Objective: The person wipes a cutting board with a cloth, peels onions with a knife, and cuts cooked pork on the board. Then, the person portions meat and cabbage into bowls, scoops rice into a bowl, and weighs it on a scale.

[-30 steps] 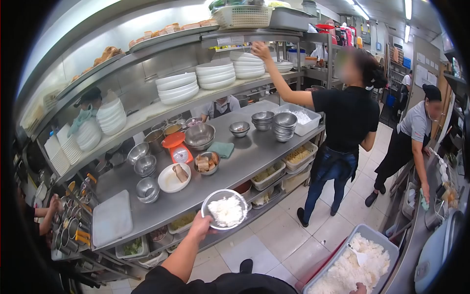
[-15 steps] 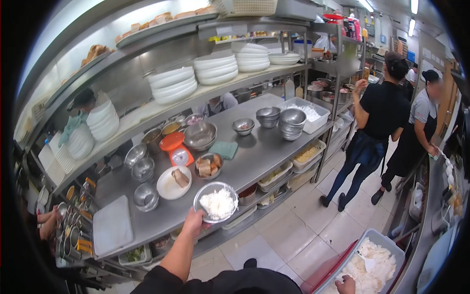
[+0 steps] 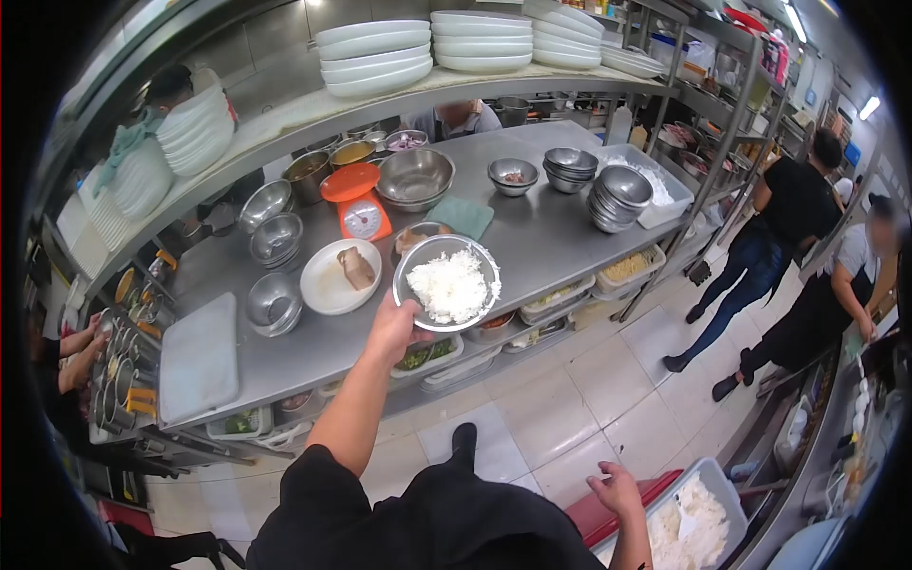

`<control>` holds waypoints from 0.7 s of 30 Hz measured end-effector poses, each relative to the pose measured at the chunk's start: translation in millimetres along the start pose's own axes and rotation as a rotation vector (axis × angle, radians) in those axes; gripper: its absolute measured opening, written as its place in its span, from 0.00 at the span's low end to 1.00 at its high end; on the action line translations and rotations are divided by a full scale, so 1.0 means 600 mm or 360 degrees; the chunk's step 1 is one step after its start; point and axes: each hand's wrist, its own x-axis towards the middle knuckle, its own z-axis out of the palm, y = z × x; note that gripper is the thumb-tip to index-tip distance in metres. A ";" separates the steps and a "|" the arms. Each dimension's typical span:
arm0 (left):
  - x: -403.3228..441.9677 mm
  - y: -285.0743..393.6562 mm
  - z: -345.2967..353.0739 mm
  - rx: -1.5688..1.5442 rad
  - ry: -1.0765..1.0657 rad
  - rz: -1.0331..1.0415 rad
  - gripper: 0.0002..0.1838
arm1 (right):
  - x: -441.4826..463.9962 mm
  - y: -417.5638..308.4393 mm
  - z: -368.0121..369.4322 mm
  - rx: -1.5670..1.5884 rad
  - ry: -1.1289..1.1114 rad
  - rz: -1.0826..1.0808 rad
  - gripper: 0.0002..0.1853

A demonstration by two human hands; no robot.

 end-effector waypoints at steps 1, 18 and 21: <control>0.031 0.006 0.007 0.0010 -0.0047 -0.0010 0.28 | 0.032 -0.020 0.003 -0.0019 -0.0049 0.0005 0.31; 0.434 0.245 -0.240 0.0165 0.0485 0.0170 0.22 | 0.382 -0.258 0.007 -0.0116 -0.0446 -0.0135 0.31; 0.492 0.231 -0.281 0.0118 0.0627 0.0073 0.15 | 0.424 -0.325 -0.028 -0.0099 -0.0427 -0.0244 0.31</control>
